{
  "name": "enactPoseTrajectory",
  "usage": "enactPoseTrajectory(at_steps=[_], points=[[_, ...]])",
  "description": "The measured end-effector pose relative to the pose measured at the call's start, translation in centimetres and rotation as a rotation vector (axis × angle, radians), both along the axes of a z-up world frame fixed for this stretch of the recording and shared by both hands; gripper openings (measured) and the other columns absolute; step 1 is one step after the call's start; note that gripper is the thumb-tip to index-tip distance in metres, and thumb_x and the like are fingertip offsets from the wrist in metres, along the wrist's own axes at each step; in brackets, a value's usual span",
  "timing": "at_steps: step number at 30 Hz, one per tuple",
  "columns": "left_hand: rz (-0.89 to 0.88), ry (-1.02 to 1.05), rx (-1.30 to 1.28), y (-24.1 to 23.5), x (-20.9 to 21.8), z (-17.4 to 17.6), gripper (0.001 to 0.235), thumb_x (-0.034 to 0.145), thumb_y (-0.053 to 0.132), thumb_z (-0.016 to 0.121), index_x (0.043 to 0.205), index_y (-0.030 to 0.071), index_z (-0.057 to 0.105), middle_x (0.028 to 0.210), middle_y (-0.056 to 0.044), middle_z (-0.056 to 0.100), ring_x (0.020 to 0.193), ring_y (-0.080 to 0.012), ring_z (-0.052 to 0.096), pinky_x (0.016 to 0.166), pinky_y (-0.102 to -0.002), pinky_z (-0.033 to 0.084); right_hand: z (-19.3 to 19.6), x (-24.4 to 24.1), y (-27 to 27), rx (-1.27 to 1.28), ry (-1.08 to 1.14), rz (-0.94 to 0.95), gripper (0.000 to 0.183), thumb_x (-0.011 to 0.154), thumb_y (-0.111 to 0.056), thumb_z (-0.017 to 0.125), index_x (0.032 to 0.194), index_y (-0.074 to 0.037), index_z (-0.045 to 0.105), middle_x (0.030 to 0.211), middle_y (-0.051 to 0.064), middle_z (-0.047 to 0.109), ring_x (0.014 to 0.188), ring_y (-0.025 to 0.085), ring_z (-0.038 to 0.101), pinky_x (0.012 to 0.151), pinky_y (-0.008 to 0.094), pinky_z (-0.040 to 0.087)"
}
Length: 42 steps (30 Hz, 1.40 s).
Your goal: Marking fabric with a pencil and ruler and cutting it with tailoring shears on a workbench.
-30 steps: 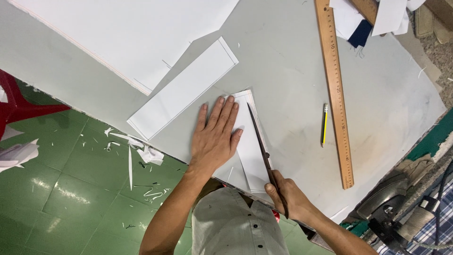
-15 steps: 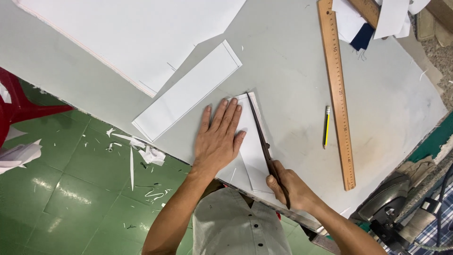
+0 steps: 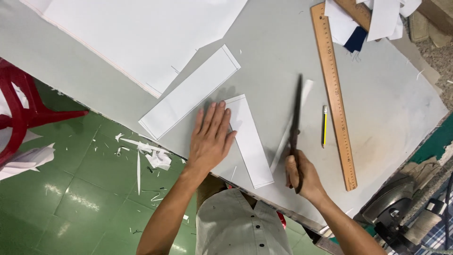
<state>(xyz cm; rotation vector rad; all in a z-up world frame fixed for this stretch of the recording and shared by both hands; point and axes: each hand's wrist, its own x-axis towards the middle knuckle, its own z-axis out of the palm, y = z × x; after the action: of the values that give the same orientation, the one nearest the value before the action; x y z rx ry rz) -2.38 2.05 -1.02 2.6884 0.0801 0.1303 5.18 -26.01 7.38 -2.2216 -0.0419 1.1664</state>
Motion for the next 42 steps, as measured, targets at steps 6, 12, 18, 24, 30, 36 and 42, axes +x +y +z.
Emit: enactPoseTrajectory(at_steps=[6, 12, 18, 24, 30, 36, 42], points=[[-0.174, -0.033, -0.038, -3.5, -4.0, 0.9, 0.071, 0.103, 0.054, 0.055, 0.145, -0.003, 0.055, 0.158, -0.019, 0.045, 0.153, -0.0339, 0.034, 0.128, -0.053, 0.019, 2.4, -1.1, -3.8, 0.023, -0.139, -0.171, 0.062, 0.098, -0.052, 0.044, 0.121, 0.005, 0.054, 0.05, 0.005, 0.052, 0.038, 0.017, 0.057, 0.04, 0.032, 0.049], [-0.167, 0.061, -0.113, -10.9, 3.3, 3.7, 0.08, 0.095, 0.058, 0.054, 0.145, -0.004, 0.048, 0.157, -0.02, 0.041, 0.149, -0.0341, 0.032, 0.122, -0.056, 0.014, 3.2, -3.9, -7.4, 0.088, -0.179, -0.184, 0.062, 0.097, -0.05, 0.046, 0.12, 0.006, 0.055, 0.049, 0.003, 0.053, 0.038, 0.016, 0.058, 0.039, 0.031, 0.048], [-0.143, -0.106, -0.158, -9.9, 4.9, 3.1, 0.065, 0.102, 0.048, 0.056, 0.151, 0.005, 0.05, 0.161, -0.017, 0.042, 0.153, -0.0324, 0.033, 0.127, -0.054, 0.017, 4.2, -6.4, -11.0, 0.188, -0.234, -0.187, 0.06, 0.097, -0.05, 0.047, 0.119, 0.005, 0.056, 0.049, 0.002, 0.053, 0.038, 0.015, 0.059, 0.039, 0.03, 0.048], [0.38, -0.055, -0.007, -0.3, -2.3, 1.4, 0.076, 0.107, 0.04, 0.055, 0.154, -0.015, 0.034, 0.164, -0.035, 0.025, 0.156, -0.0469, 0.016, 0.126, -0.06, 0.011, 3.6, -9.1, -14.7, 0.192, -0.187, -0.207, 0.059, 0.095, -0.049, 0.051, 0.12, 0.004, 0.056, 0.053, 0.002, 0.053, 0.039, 0.015, 0.059, 0.038, 0.031, 0.048], [0.232, 0.151, -0.046, -14.6, -1.9, 5.0, 0.084, 0.104, 0.052, 0.045, 0.159, -0.004, 0.016, 0.167, -0.029, 0.0, 0.156, -0.0431, -0.002, 0.123, -0.061, -0.003, 3.2, -10.7, -15.8, 0.216, -0.259, -0.094, 0.059, 0.097, -0.049, 0.054, 0.122, 0.003, 0.059, 0.053, 0.002, 0.049, 0.044, 0.014, 0.05, 0.042, 0.032, 0.039], [-0.308, 0.337, -0.62, -25.0, -6.8, 6.9, 0.085, 0.101, 0.057, 0.045, 0.161, 0.002, 0.021, 0.169, -0.02, 0.022, 0.156, -0.0352, 0.019, 0.126, -0.053, 0.014, 4.6, -10.7, -17.8, 0.196, -0.204, -0.176, 0.061, 0.093, -0.051, 0.055, 0.125, 0.002, 0.057, 0.049, 0.003, 0.048, 0.042, 0.014, 0.05, 0.041, 0.033, 0.038], [0.351, -0.271, 0.078, -4.8, -4.8, 3.4, 0.054, 0.107, 0.029, 0.065, 0.143, -0.009, 0.054, 0.147, -0.03, 0.057, 0.143, -0.0416, 0.052, 0.125, -0.06, 0.032, 4.5, -11.3, -19.4, 0.226, -0.144, -0.279, 0.058, 0.094, -0.046, 0.057, 0.124, 0.003, 0.056, 0.057, 0.004, 0.051, 0.045, 0.014, 0.051, 0.044, 0.033, 0.043]])
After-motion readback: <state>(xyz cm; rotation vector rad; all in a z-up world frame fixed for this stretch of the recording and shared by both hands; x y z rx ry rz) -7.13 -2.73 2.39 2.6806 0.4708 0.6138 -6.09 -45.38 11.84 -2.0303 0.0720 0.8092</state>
